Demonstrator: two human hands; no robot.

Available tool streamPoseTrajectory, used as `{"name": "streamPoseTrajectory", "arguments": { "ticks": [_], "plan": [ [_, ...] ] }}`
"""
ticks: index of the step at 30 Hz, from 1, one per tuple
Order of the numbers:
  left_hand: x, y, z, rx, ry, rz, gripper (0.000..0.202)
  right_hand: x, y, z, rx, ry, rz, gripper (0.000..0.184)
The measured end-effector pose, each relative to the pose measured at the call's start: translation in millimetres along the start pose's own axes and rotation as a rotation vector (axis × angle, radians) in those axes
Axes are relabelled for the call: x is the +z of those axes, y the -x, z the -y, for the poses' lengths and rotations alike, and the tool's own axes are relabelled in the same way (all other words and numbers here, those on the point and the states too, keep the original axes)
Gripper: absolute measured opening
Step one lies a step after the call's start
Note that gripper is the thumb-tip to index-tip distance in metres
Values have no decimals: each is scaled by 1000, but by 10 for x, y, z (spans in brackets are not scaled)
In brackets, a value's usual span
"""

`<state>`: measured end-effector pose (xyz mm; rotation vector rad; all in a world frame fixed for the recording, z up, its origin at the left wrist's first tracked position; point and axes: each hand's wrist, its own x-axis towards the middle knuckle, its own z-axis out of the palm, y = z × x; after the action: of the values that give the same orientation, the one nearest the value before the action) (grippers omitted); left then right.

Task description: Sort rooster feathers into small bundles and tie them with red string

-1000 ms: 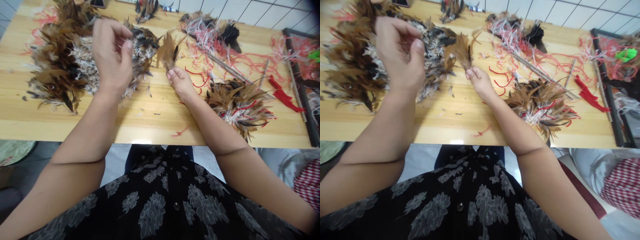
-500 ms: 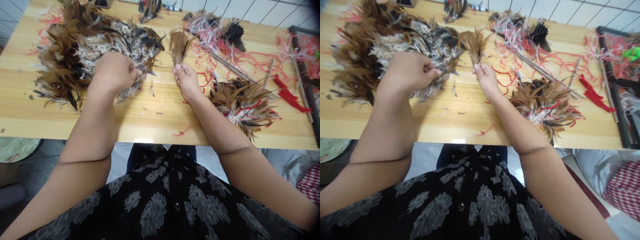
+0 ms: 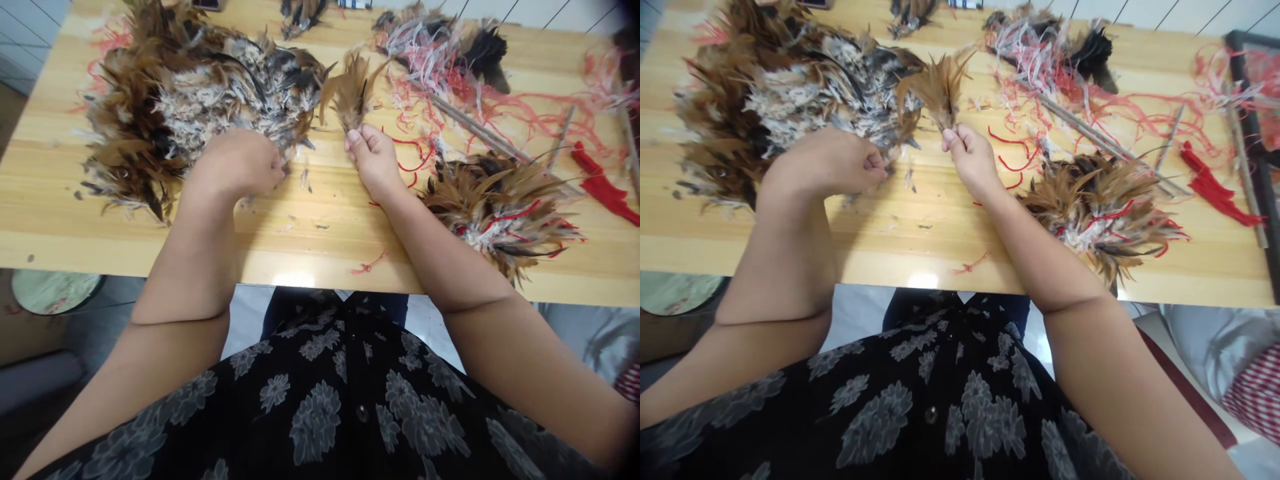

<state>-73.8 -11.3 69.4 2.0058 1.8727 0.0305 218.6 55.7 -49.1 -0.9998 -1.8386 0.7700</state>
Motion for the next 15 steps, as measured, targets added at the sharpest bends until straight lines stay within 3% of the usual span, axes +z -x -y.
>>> {"name": "streamPoseTrajectory", "arguments": {
  "ticks": [3,7,15],
  "plan": [
    [-139,134,-220,-19,-113,30,17,-13,13,55,52,-19,11,58],
    [-185,212,-423,-7,-243,82,19,-39,31,147,81,17,12,49],
    [-130,225,-487,-15,-298,104,12,-77,61,225,88,84,-24,47]
  ]
}}
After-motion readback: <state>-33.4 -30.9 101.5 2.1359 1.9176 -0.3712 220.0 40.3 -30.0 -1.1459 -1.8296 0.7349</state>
